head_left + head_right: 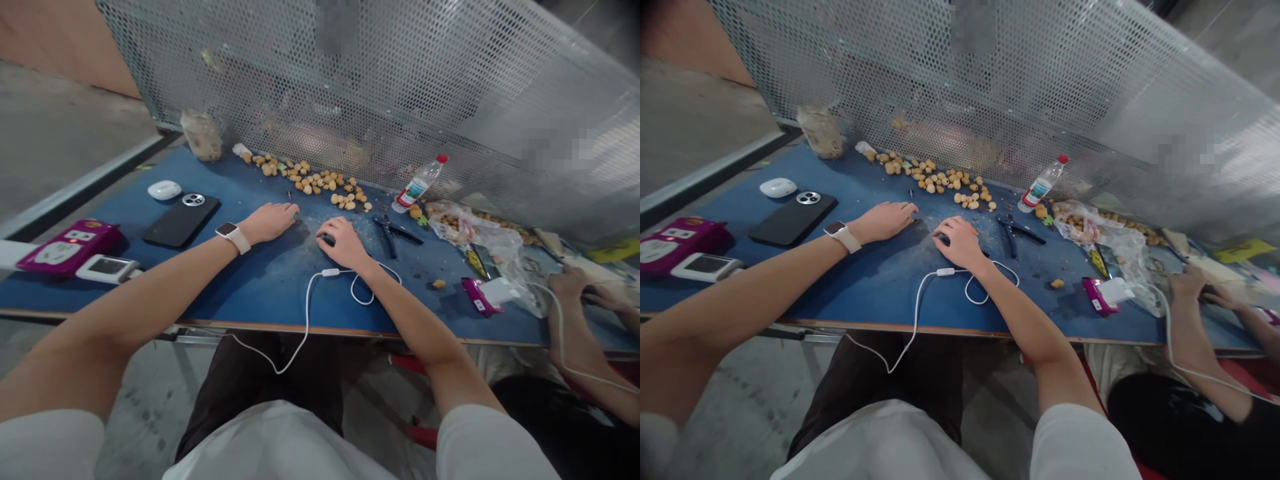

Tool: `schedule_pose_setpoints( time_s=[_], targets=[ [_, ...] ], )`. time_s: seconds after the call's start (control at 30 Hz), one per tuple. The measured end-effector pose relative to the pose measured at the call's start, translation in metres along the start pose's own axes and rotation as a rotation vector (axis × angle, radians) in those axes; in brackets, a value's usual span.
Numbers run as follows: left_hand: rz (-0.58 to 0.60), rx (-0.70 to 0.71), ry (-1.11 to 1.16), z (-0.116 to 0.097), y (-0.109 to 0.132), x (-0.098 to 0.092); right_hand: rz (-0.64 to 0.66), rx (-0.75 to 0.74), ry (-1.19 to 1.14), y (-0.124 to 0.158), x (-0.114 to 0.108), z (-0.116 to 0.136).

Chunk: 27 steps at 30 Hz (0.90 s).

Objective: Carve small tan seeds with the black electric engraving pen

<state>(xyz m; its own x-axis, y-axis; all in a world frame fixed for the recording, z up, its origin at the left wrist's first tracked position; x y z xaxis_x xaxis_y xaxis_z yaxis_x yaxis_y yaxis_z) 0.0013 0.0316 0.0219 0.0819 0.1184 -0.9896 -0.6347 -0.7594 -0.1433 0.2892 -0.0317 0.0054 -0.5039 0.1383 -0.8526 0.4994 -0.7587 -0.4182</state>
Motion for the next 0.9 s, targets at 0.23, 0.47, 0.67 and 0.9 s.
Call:
schedule_pose_setpoints(
  time_s=[0.23,0.47,0.67,0.9],
  targets=[
    [0.006,0.061,-0.053,-0.004,-0.006,0.0,0.028,-0.05,-0.021,0.0,0.003,0.011],
    [-0.01,0.166,-0.14,-0.008,0.0,-0.006,0.043,-0.039,-0.03,0.0,0.001,0.01],
    [-0.151,0.136,-0.013,-0.012,0.002,-0.011,0.02,0.0,-0.093,0.001,-0.002,0.013],
    [-0.18,0.41,0.18,-0.046,0.011,-0.008,-0.055,0.025,-0.232,-0.002,0.003,0.012]
  ],
)
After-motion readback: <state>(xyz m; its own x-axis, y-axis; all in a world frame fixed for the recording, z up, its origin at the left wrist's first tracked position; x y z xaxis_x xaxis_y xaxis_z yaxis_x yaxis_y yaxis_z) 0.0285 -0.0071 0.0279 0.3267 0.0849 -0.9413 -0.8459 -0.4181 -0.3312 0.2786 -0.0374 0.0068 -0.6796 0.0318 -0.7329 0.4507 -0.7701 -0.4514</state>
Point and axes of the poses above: each hand's wrist, its own y-axis away from the middle knuckle, its own x-axis out of the palm, z = x × y, the point moved 1 cm from there along -y, towards the middle knuckle, and after that the axes turned 2 degrees about -x, right-handed, at the moved point
